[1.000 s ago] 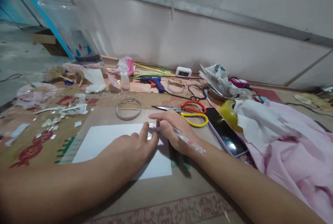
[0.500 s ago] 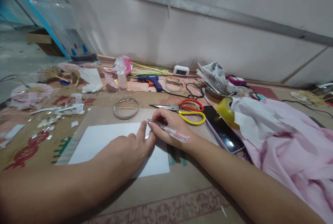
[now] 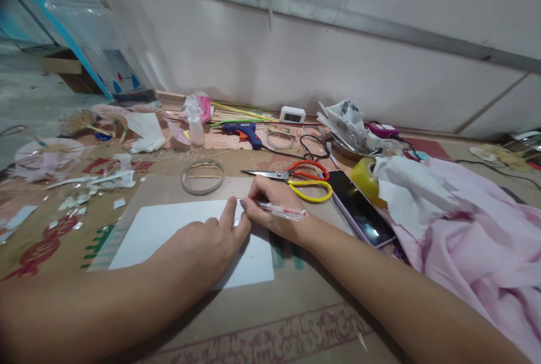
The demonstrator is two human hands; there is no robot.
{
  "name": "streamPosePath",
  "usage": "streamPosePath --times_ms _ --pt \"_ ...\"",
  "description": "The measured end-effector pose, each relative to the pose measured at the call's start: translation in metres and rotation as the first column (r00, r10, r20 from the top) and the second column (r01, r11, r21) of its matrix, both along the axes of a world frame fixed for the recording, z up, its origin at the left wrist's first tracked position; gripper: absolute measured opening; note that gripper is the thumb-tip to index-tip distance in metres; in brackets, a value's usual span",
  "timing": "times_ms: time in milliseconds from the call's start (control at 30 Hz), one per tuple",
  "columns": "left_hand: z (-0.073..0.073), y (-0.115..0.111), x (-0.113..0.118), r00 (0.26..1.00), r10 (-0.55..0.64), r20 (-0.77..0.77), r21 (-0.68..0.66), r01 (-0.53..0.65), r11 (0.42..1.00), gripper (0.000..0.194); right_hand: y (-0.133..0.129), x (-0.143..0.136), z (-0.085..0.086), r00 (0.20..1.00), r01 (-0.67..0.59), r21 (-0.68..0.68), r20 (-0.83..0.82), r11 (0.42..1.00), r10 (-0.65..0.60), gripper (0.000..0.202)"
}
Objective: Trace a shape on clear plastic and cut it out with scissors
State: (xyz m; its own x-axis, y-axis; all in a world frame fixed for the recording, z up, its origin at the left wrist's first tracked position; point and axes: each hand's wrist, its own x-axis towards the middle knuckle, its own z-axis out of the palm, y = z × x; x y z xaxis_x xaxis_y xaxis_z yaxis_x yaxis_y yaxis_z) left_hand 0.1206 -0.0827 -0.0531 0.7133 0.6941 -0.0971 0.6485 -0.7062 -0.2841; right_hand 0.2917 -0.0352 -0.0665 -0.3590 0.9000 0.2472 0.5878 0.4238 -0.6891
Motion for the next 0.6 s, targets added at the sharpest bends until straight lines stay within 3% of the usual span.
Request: streamPosePath --times_ms 233,600 --pt "-0.0032 0.0006 0.0001 1.0 -0.009 0.008 0.038 0.008 0.999 0.05 -0.0003 -0.0003 0.0005 1.0 0.006 -0.018 0.0 1.0 -0.006 0.015" --pt "0.0001 0.0024 0.0007 1.0 0.007 0.013 -0.008 -0.006 1.0 0.051 -0.0003 -0.0001 0.0001 1.0 0.019 -0.003 0.021 1.0 -0.019 0.014"
